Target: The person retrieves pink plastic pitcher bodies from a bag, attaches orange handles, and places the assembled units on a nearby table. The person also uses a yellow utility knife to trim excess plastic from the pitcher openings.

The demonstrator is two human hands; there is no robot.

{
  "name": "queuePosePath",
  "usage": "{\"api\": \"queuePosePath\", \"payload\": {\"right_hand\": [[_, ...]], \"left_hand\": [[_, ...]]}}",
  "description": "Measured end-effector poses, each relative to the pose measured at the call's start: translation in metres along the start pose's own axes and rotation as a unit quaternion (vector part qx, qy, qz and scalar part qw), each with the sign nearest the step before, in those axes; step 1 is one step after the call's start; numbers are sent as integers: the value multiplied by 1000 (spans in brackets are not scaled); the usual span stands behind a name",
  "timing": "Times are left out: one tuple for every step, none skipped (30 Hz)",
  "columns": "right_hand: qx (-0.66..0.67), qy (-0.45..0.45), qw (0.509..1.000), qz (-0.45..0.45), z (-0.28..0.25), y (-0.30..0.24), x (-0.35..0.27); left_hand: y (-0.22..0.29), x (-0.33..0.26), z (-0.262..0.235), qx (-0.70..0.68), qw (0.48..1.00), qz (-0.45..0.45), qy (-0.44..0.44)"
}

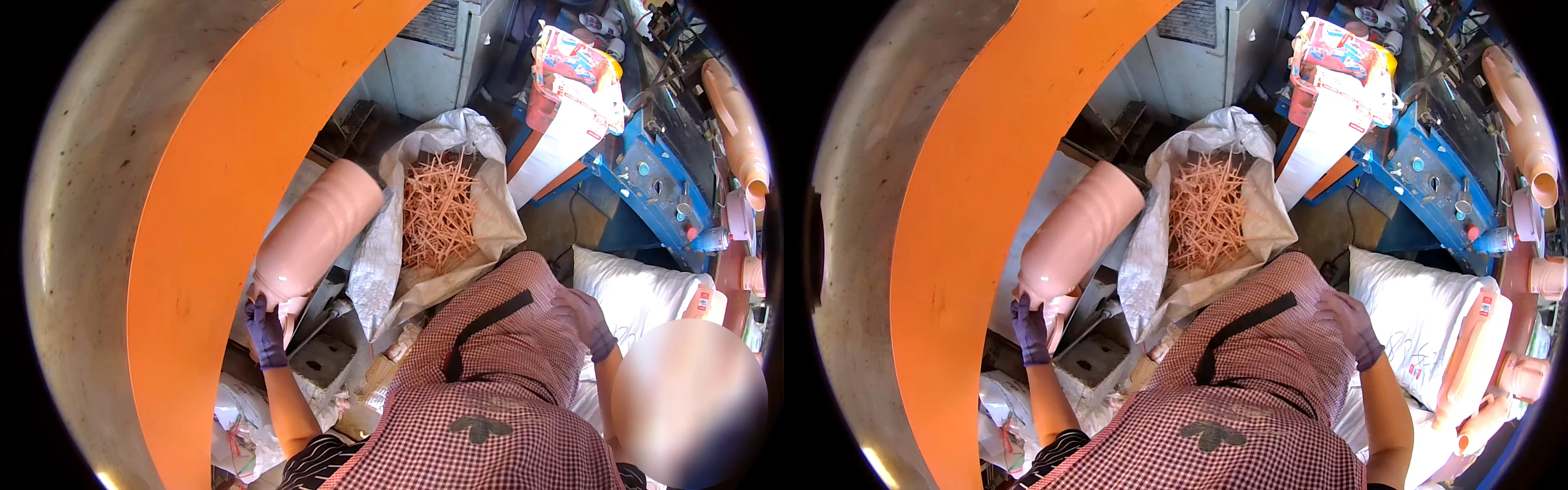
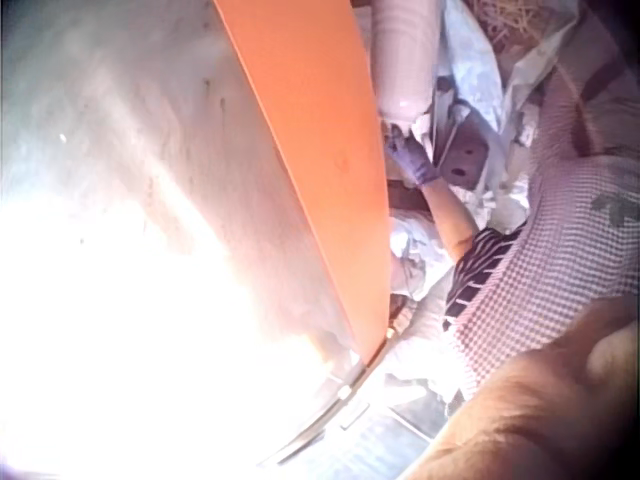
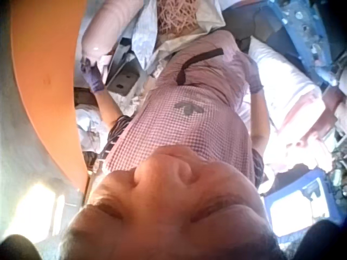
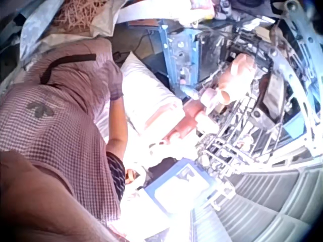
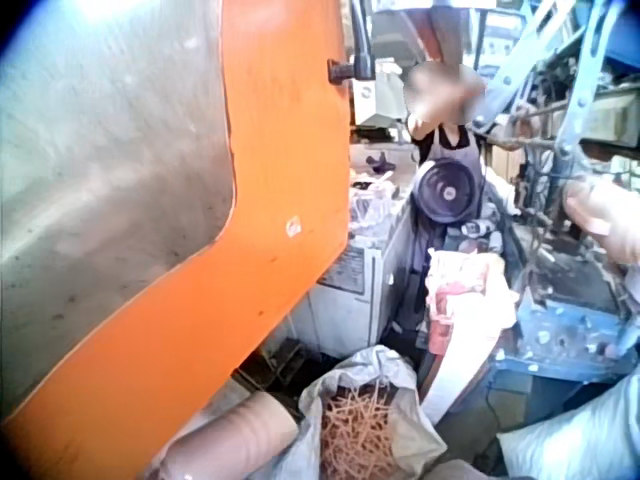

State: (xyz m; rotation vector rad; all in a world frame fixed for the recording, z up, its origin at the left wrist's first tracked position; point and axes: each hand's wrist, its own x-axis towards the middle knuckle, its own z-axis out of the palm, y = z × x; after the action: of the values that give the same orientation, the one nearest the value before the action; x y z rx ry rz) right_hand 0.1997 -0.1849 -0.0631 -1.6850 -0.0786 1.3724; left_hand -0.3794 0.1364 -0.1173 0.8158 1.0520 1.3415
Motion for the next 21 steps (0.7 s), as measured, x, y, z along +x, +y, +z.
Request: {"api": "queuePosePath", "payload": {"right_hand": [[7,-4,1000,-2,5,-4,-4],[5,-22,1000,-16,5,-5,-4],[4,-38,999,-29,5,-4,-4],[3,-51,998,-43,2,-5,-6],[8,-44,998,-40,1,-6,-8],[11,-34,999,-37,1,-8,-9],[16,-21,999,-35,-1,-11,-13],[8,-18,999,-39,-4,-14,-17],[10,-10,998,-58,-7,-19,-23],[13,1,997,-75,-9,-21,-30],[18,5,996,-87,-15,-19,-36],[15,10,995,-98,-29,-12,-37],[23,15,994,-102,-39,-6,-41],[30,19,994,-104,-49,-1,-46],[35,21,993,-106,-56,5,-49],[43,44,993,-103,-62,8,-53],[54,44,992,-102,-70,15,-54],[66,44,992,-100,-77,23,-53],[76,46,991,-104,-85,24,-54],[63,73,989,-111,-78,5,-65],[45,98,985,-138,-80,-6,-58]], "left_hand": [[6,-11,9,-20,999,0,-32],[10,-21,19,-40,997,-1,-65],[12,-26,25,-59,993,-3,-100],[9,-30,26,-41,995,-8,-93],[12,-33,52,-30,991,-5,-128],[22,-39,93,-21,987,-4,-162],[27,-44,123,-14,980,-3,-200],[25,-45,137,-11,979,-26,-202],[21,-44,153,-18,972,-11,-236],[16,-42,168,-25,963,2,-269],[17,-44,182,-26,954,16,-299],[14,-46,202,-30,949,-5,-314],[10,-45,215,-35,942,-8,-333],[3,-45,225,-39,936,-12,-350],[-2,-46,234,-43,930,-15,-365],[-8,-48,247,-44,930,-23,-363],[-10,-51,252,-21,932,-63,-356],[-12,-53,254,2,932,-103,-348],[-15,-54,259,22,929,-140,-343],[-19,-51,260,33,921,-163,-352],[-35,-37,244,153,908,-115,-374]]}}
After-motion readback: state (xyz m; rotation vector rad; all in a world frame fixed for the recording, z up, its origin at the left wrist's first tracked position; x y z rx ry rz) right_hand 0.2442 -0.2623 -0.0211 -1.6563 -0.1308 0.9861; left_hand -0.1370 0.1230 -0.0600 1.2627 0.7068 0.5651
